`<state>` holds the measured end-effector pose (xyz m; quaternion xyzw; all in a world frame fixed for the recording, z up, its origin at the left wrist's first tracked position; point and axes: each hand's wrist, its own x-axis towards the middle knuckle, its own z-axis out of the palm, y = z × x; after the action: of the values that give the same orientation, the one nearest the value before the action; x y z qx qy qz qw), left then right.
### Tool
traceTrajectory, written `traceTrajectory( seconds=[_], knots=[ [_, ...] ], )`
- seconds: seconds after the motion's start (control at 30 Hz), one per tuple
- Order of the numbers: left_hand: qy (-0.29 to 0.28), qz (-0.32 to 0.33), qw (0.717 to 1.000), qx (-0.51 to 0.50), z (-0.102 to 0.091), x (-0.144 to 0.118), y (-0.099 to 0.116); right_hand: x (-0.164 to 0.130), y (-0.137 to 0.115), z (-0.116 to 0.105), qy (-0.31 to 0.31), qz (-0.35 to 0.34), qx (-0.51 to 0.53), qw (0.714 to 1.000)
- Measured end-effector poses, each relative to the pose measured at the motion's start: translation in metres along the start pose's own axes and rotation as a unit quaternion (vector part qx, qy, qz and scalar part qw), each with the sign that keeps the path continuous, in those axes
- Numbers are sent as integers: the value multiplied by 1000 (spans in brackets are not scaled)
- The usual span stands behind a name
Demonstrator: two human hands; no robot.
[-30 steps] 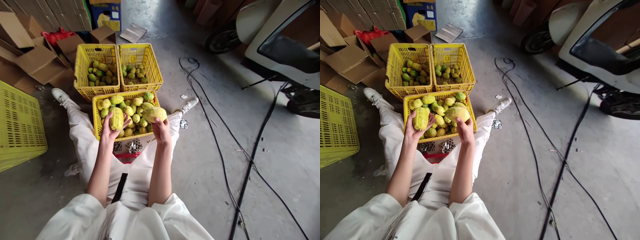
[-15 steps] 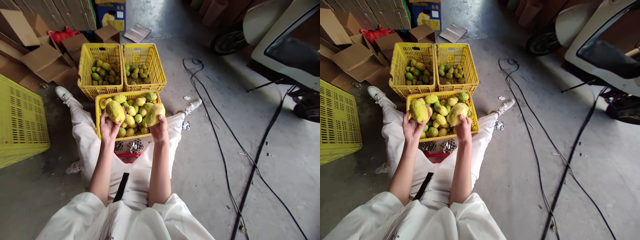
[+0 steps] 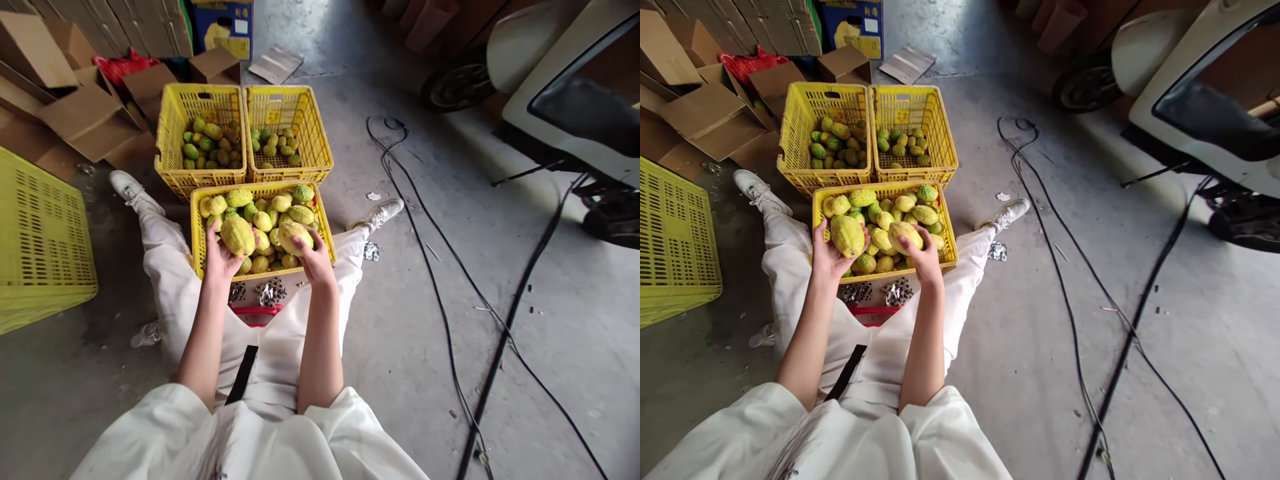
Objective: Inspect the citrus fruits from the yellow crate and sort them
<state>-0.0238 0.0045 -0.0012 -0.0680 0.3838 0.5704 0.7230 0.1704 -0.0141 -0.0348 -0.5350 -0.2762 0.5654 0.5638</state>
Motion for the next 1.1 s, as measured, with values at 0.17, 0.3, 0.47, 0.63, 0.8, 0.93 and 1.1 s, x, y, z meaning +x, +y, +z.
traceTrajectory(
  seconds=[0.17, 0.3, 0.47, 0.63, 0.8, 0.93, 1.1],
  knots=[
    [-13, 23, 999, 24, -6, 2, 3, 2, 14, -2, 56, 0, -154, 987],
    [18, 47, 998, 40, -10, 10, -1, 4, 19, -5, 73, -22, -198, 977],
    [35, 5, 999, -14, -10, 12, -4, 6, 12, -8, 110, -47, -198, 973],
    [55, 8, 998, 26, -13, 13, -2, 0, 7, -3, 138, -100, -202, 965],
    [68, 31, 993, 95, -16, 19, -7, 1, 3, 4, 86, -154, -98, 979],
    [78, 52, 989, 116, -14, 18, -10, 4, 4, 5, 62, -137, -24, 988],
    [76, 73, 991, 81, -12, 18, -8, 3, 8, 8, 13, -64, 66, 996]
  ],
)
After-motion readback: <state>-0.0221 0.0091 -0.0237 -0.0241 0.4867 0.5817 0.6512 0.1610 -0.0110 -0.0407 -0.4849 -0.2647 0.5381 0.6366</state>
